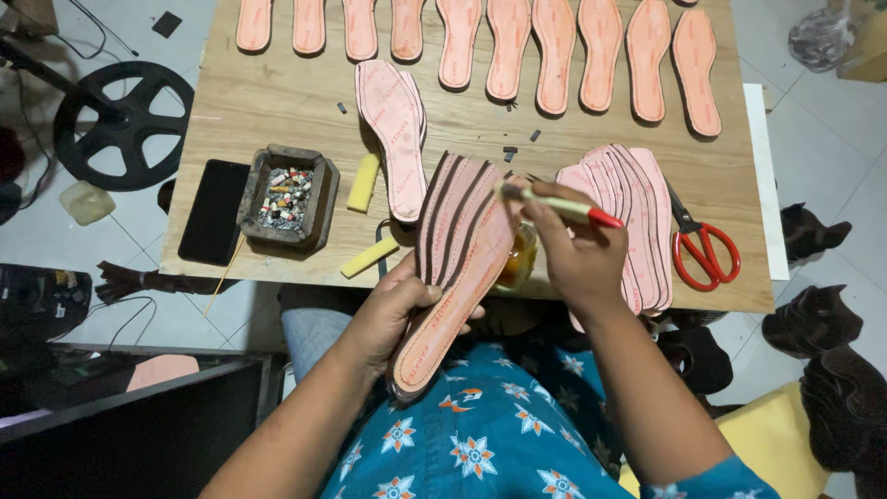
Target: The person sits at a workbench holding stacks of pink shoe insoles, dips a brush into a container of amber glue, and brushes glue across the surface of each insole one at a time, placing finished insoles on the table with other completed pairs.
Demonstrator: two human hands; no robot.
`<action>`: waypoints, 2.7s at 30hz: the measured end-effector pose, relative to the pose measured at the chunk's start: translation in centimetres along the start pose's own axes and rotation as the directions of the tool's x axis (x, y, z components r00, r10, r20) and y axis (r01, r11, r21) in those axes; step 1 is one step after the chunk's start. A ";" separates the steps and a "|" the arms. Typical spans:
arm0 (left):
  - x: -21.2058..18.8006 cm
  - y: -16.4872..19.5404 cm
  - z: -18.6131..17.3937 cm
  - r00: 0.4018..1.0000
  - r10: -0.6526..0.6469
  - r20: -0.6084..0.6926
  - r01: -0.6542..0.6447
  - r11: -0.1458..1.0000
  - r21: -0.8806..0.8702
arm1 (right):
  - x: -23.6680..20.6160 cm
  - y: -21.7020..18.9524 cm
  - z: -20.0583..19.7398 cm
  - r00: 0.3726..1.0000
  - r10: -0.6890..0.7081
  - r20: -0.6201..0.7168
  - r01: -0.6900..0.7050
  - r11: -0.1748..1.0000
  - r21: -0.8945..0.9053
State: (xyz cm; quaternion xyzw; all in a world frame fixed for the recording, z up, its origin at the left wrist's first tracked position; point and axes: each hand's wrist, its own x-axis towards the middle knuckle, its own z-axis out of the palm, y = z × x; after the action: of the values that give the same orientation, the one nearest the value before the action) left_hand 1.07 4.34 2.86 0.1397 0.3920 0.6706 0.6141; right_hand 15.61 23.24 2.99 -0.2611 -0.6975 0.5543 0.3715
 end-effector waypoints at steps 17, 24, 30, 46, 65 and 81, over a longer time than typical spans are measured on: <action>-0.6 -0.2 -0.9 1.000 0.013 0.016 -0.012 0.996 -0.089 | -1.6 -0.3 -0.2 0.942 -0.244 0.231 0.333 0.772 -0.542; -0.7 -0.5 -1.7 0.999 0.036 -0.025 -0.040 0.979 -0.198 | -3.9 0.9 -0.4 0.972 0.128 0.199 -0.132 0.991 0.009; -0.9 -0.5 -2.8 0.995 -0.008 0.099 0.027 0.980 -0.195 | -1.1 1.6 -2.3 0.985 -0.174 -0.007 0.160 0.921 -0.356; -0.8 -1.8 -4.8 0.977 -0.049 0.210 0.137 0.893 -0.428 | -0.9 1.6 -2.9 0.995 0.100 0.021 -0.094 0.979 -0.181; 0.8 -1.4 -2.3 0.983 0.184 -0.001 -0.180 0.961 -0.212 | -6.0 -2.5 -0.3 0.912 0.166 0.375 -0.185 0.983 0.015; 1.2 -0.3 -0.7 0.983 0.161 -0.088 -0.176 0.964 -0.198 | -5.3 -3.6 1.3 0.915 0.202 0.350 -0.247 0.965 0.091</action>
State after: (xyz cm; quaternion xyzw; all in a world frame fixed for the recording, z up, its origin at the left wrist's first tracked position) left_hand 0.51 5.23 1.83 0.0846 0.3292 0.7617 0.5516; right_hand 17.81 17.52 5.08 -0.2154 -0.6777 0.6750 0.1969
